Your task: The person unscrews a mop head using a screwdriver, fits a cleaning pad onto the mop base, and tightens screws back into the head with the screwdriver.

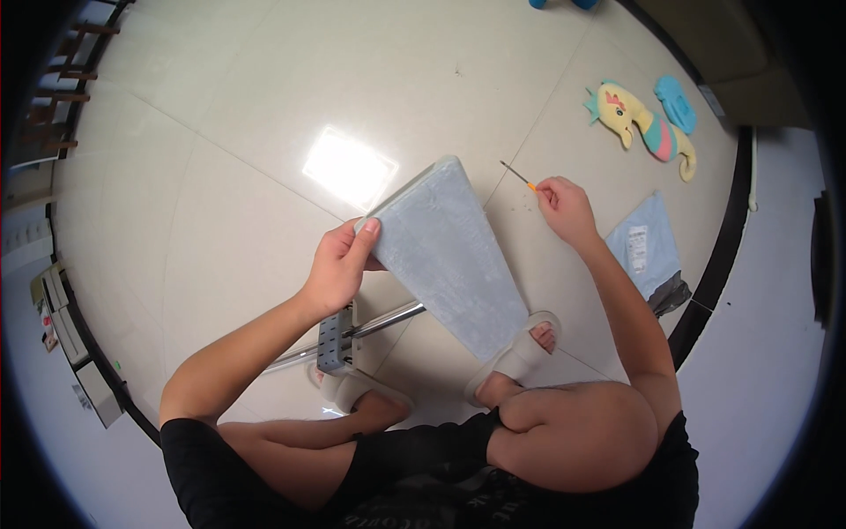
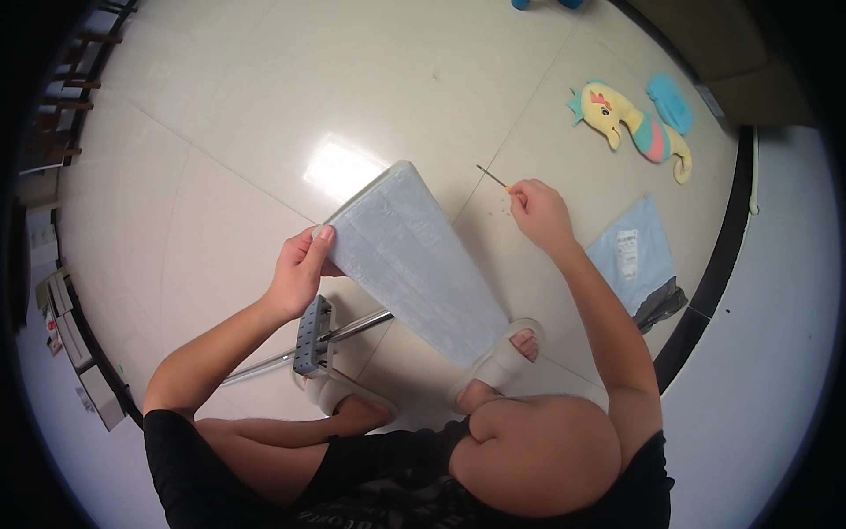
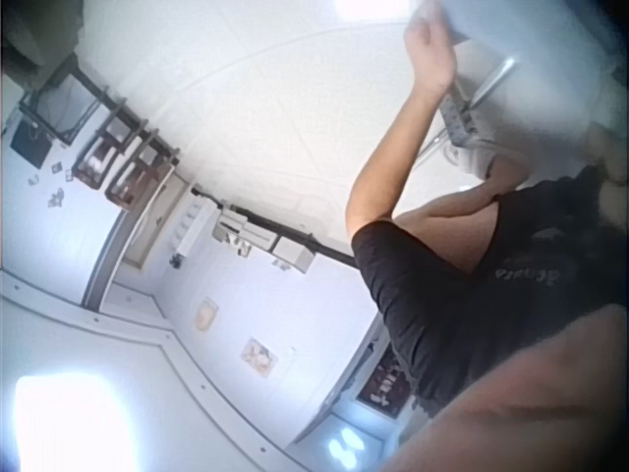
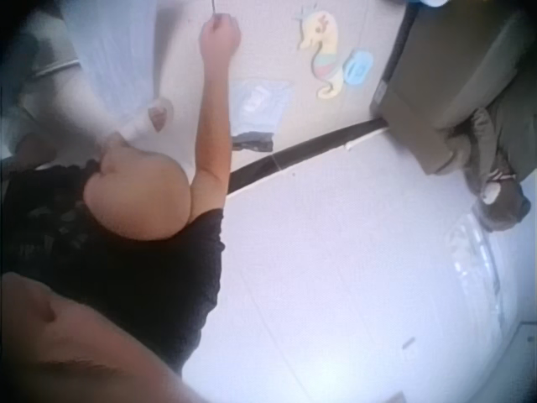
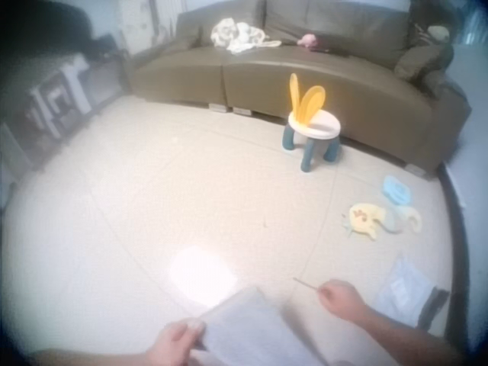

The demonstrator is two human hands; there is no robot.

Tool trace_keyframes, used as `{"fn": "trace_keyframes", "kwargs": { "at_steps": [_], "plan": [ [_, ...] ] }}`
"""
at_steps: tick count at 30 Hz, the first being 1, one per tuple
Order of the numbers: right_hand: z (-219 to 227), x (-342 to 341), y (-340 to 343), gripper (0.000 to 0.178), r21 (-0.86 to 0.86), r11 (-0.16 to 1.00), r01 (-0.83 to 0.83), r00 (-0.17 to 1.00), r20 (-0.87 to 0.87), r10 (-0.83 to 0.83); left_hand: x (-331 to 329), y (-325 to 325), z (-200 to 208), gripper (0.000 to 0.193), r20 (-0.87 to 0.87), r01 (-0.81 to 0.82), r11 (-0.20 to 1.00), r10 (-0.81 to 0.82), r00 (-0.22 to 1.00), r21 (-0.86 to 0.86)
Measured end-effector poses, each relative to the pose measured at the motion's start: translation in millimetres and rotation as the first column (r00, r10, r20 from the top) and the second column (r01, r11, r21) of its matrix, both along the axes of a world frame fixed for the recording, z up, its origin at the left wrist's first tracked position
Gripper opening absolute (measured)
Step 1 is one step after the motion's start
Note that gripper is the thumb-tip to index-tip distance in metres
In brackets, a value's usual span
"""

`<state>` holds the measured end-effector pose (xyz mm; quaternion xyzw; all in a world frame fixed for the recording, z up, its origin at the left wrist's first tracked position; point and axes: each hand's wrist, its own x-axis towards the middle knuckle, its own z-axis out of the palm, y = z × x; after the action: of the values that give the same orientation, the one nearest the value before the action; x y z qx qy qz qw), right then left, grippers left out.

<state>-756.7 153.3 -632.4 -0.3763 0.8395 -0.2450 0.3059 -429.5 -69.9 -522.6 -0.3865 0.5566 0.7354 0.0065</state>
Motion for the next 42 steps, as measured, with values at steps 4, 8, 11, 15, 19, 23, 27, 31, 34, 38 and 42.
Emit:
{"fn": "trace_keyframes", "kwargs": {
  "at_steps": [4,8,11,15,19,23,27,31,34,38,42],
  "plan": [
    [-26.6,4.3,24.2,0.032,-0.054,0.995,-0.079,0.913,-0.405,0.050,-1.3,-4.3,-7.0,0.046,0.031,-0.044,0.999,0.044,0.999,0.023],
    [-46.5,-3.2,34.7,0.037,0.049,0.996,-0.079,0.874,-0.477,0.093,-6.7,-5.2,-9.1,0.048,0.024,-0.093,0.994,0.091,0.996,0.054],
    [-59.1,-6.5,37.7,0.039,0.069,0.994,-0.082,0.861,-0.498,0.106,-9.0,-5.7,-11.8,0.049,0.027,-0.095,0.994,0.093,0.995,0.052],
    [-55.5,1.5,29.8,0.039,0.073,0.987,-0.142,0.847,-0.508,0.159,-8.0,-6.2,-10.8,0.049,0.047,-0.109,0.992,0.106,0.993,0.065],
    [-65.4,-4.3,30.1,0.030,0.039,0.991,-0.128,0.856,-0.500,0.130,-10.0,-8.1,-17.2,0.049,0.043,-0.108,0.992,0.106,0.993,0.070],
    [-62.4,3.9,21.6,0.016,-0.185,0.981,-0.055,0.939,-0.345,-0.013,-10.5,-11.3,-21.6,0.049,0.058,-0.126,0.988,0.121,0.991,0.085],
    [-52.6,20.2,12.8,0.014,-0.060,0.997,0.042,0.996,0.085,-0.037,-11.5,-15.5,-27.0,0.048,0.073,-0.123,0.988,0.116,0.991,0.097],
    [-45.5,42.4,-6.6,0.013,0.162,0.986,-0.043,0.999,0.008,0.042,-9.7,-17.2,-29.5,0.049,0.085,-0.128,0.987,0.120,0.989,0.099],
    [-49.4,40.6,-7.9,0.014,0.227,0.972,-0.054,0.996,-0.062,0.070,-11.4,-16.5,-29.0,0.049,0.083,-0.136,0.986,0.128,0.988,0.099],
    [-65.8,38.8,-1.4,0.016,0.147,0.983,-0.106,0.976,-0.173,0.131,-11.8,-14.6,-26.6,0.049,0.074,-0.124,0.987,0.117,0.990,0.101],
    [-69.3,39.8,-2.4,0.013,0.159,0.982,-0.102,0.970,-0.204,0.134,-19.3,-7.7,-17.2,0.047,0.050,-0.154,0.987,0.151,0.987,0.056]
  ]
}}
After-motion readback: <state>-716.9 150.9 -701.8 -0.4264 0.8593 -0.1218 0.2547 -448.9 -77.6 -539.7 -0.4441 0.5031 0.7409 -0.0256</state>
